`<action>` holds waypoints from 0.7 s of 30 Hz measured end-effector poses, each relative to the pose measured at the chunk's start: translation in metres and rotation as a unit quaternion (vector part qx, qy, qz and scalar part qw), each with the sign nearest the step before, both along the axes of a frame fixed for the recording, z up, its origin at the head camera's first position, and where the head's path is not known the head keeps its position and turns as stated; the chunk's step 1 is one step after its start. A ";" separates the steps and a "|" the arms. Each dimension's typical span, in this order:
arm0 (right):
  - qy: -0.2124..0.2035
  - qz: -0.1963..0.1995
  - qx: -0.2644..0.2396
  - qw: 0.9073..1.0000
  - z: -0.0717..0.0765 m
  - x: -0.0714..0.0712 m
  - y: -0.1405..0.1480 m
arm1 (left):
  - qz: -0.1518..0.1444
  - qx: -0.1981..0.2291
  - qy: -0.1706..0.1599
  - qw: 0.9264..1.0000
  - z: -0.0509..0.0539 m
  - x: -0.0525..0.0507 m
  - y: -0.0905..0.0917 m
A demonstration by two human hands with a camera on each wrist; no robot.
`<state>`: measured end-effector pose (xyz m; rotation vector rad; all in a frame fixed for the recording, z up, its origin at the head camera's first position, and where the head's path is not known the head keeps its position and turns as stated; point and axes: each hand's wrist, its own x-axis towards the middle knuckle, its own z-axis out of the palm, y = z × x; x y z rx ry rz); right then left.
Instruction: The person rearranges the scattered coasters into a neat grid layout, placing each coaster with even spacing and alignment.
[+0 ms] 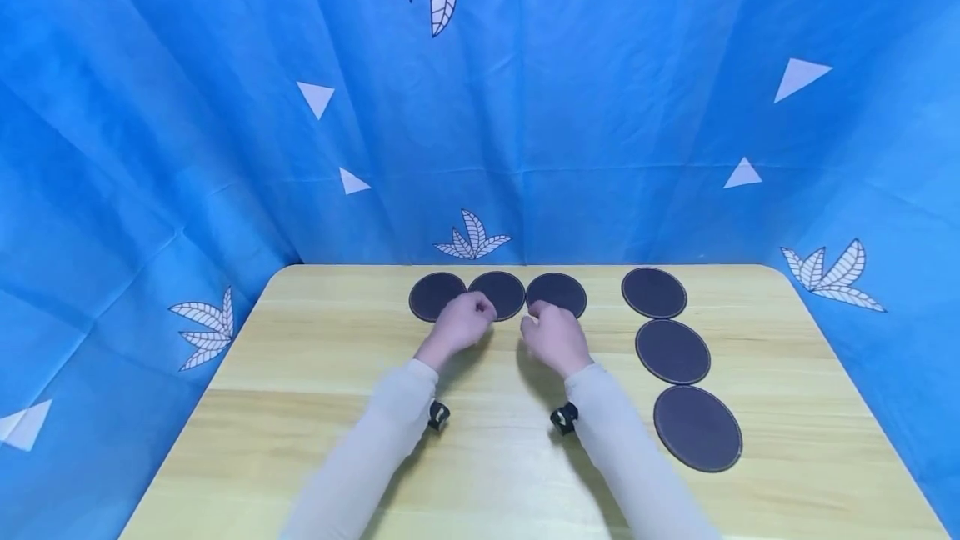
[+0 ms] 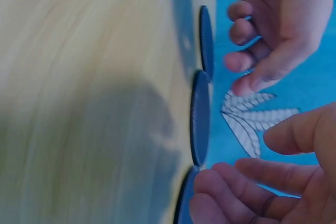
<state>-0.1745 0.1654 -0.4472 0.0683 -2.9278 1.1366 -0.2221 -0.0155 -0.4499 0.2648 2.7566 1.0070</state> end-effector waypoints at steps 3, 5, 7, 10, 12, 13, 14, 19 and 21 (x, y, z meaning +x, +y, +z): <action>-0.002 0.000 0.001 1.000 0.003 0.013 0.017 | -0.021 0.005 -0.016 1.000 0.000 0.015 0.016; -0.001 -0.003 0.011 1.000 0.003 0.021 0.030 | -0.037 0.004 -0.022 0.999 -0.001 0.024 0.027; 0.003 -0.008 0.020 1.000 0.003 0.030 0.044 | -0.054 0.001 -0.027 0.998 -0.002 0.033 0.038; 0.003 -0.025 0.029 0.999 0.002 0.045 0.068 | -0.079 0.002 -0.039 0.996 -0.005 0.046 0.056; 0.001 -0.040 0.032 0.999 0.002 0.056 0.084 | -0.094 0.002 -0.045 0.995 -0.007 0.055 0.068; -0.001 -0.048 0.034 0.998 0.001 0.062 0.092 | -0.102 0.003 -0.047 0.994 -0.008 0.058 0.074; -0.002 -0.055 0.039 0.998 0.001 0.067 0.100 | -0.110 0.004 -0.049 0.993 -0.008 0.062 0.080; -0.052 -0.080 0.025 0.995 0.000 0.090 0.137 | -0.139 0.003 -0.060 0.988 -0.007 0.076 0.107; -0.088 -0.086 0.013 0.992 0.002 0.098 0.150 | -0.144 0.000 -0.064 0.988 -0.007 0.082 0.117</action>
